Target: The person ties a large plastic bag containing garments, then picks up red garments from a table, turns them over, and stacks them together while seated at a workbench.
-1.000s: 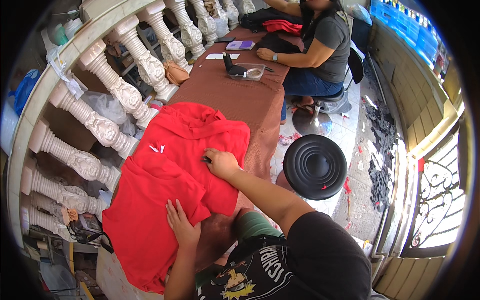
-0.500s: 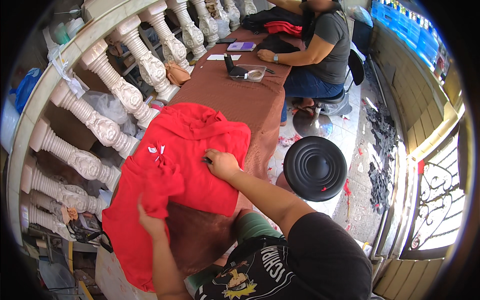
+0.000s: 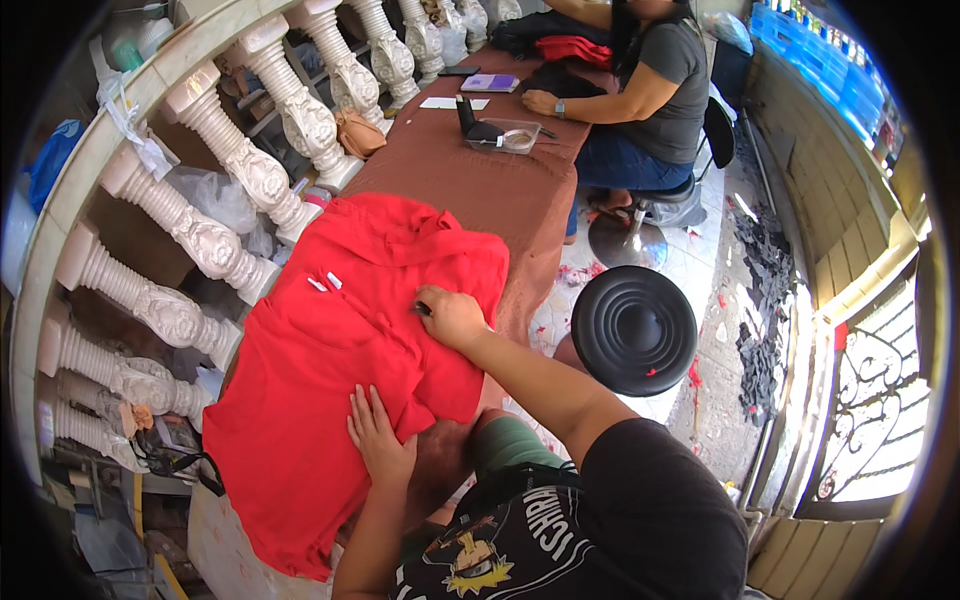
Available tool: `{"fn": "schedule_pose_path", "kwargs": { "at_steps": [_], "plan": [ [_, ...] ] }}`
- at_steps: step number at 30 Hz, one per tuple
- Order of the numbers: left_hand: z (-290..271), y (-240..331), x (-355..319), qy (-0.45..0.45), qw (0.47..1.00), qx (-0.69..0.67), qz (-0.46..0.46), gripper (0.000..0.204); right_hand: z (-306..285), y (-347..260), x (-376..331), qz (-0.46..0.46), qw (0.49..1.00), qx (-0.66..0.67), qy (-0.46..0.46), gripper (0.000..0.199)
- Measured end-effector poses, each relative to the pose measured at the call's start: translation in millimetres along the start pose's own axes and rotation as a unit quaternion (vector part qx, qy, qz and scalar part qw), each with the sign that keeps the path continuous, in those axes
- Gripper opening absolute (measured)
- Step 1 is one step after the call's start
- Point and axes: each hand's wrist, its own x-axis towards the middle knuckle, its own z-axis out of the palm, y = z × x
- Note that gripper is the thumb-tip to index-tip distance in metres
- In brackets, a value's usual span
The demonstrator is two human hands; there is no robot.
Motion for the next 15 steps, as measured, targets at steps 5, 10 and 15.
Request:
{"fn": "schedule_pose_path", "kwargs": {
  "at_steps": [5, 10, 15],
  "plan": [
    [-2, -5, 0, 0.047, 0.996, -0.06, 0.052, 0.088, 3, 1, 3, 0.004, 1.0, -0.007, 0.006, 0.02],
    [-2, 0, 8, 0.059, 0.991, -0.116, 0.033, 0.087, 0, -6, 3, 0.018, 0.999, -0.003, 0.032, 0.021],
    [4, 13, 10, 0.069, 0.992, -0.104, -0.002, 0.09, 1, -1, 5, 0.003, 1.0, 0.003, 0.031, 0.022]
  ]
}}
